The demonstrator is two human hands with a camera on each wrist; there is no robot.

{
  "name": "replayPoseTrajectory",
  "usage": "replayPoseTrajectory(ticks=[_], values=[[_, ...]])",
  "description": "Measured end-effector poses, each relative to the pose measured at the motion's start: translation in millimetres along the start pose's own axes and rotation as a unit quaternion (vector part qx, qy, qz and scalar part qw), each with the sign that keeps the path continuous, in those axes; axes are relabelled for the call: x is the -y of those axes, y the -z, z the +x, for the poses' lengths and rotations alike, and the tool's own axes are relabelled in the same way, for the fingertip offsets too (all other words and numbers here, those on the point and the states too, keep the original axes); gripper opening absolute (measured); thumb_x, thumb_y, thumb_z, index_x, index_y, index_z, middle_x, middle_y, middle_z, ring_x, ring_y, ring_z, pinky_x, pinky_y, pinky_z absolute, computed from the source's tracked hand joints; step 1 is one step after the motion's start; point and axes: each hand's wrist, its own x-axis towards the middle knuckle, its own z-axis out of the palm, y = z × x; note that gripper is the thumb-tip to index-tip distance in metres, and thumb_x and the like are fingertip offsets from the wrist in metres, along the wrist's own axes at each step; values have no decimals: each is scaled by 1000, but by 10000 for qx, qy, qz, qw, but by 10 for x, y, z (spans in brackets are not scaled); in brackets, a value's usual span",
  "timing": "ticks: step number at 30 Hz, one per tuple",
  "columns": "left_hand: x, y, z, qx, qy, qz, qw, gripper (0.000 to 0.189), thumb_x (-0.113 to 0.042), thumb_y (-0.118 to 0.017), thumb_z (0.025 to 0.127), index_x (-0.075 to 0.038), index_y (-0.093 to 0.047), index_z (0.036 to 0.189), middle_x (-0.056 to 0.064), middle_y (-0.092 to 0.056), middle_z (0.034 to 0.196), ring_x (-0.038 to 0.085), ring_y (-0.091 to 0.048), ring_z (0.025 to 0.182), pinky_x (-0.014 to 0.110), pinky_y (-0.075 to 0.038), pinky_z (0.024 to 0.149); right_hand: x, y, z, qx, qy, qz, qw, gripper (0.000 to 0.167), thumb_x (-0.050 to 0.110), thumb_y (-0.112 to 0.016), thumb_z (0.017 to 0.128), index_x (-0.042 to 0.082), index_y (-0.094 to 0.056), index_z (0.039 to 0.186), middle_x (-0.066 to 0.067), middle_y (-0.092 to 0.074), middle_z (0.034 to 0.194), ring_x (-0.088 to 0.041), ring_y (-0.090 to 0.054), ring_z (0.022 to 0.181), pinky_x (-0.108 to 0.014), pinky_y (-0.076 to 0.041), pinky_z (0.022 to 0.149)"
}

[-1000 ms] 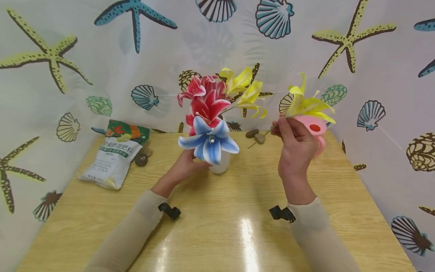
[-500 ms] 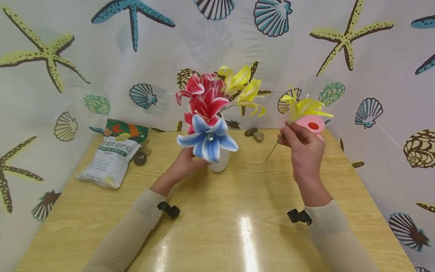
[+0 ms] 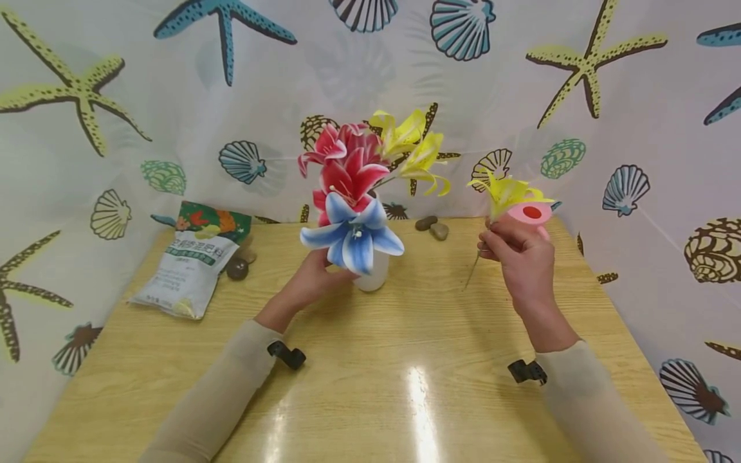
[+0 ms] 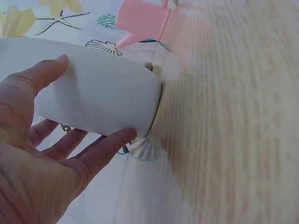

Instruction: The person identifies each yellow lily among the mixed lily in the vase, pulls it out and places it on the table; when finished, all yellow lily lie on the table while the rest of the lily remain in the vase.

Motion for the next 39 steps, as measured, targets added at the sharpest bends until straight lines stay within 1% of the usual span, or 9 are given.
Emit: replayPoseTrajectory(ticks=[4,9,16,18,20,25,27,31,39], values=[[3,0,-8,-1,-3,-43,10000,87,-38,-88,98,-36,-40,171,-1,-49,174,42,-54,156,65,-55,120,-44,61,-1,223,-141,-309,9992,22,3,-82,100,-10,-79,118,3,-84,105,-6,-83,82,-22,-68,78],[-2,1,-10,4,20,-101,9999,87,-38,-88,98,-37,-41,171,-1,-48,174,43,-54,156,66,-55,120,-76,136,-13,426,-398,-799,9951,18,8,-82,103,-4,-82,116,10,-86,98,-3,-82,80,-20,-67,77],[-4,0,-4,13,15,-77,10000,87,-38,-88,98,-37,-41,170,-1,-48,174,43,-53,157,66,-55,119,-131,205,-19,744,-675,-1296,9865,8,12,-79,106,16,-85,109,15,-85,97,-4,-83,81,-21,-68,77],[-4,1,-3,14,9,-72,10000,87,-38,-88,98,-37,-40,171,-1,-48,174,43,-53,157,66,-55,119,-162,203,-22,818,-710,-1269,9860,8,10,-78,106,15,-84,109,14,-85,96,-5,-83,81,-21,-68,76],[-3,3,-3,15,3,-70,10000,87,-38,-88,98,-37,-40,171,0,-48,174,43,-53,157,66,-55,119,-196,195,-27,874,-748,-1216,9859,9,9,-79,105,7,-83,112,11,-85,93,-5,-83,80,-22,-68,76],[-2,4,-4,35,-3,-67,10000,87,-37,-88,98,-36,-40,171,0,-48,174,42,-53,157,65,-56,119,-264,187,-46,1168,-846,-1665,9754,38,12,-76,108,-16,-70,133,16,-83,94,-2,-82,83,-22,-69,79],[-2,3,4,38,1,-46,10000,87,-38,-88,98,-36,-39,171,0,-48,174,42,-53,157,65,-56,119,-279,195,-47,1312,-930,-1918,9682,45,14,-74,109,-18,-66,139,19,-82,96,-1,-81,85,-23,-69,81],[9,0,13,19,30,-6,10000,88,-40,-88,98,-36,-39,171,0,-47,174,42,-53,157,65,-56,119,-300,205,-43,1507,-1150,-2196,9570,45,15,-74,110,-17,-67,140,18,-82,96,-2,-82,86,-26,-70,83],[16,-4,18,-10,42,18,10000,88,-39,-88,98,-36,-40,171,-1,-48,174,41,-54,156,63,-57,119,-420,197,-33,1975,-1368,-2526,9373,42,11,-72,109,-19,-66,138,-12,-83,112,-5,-81,86,-31,-71,82]])
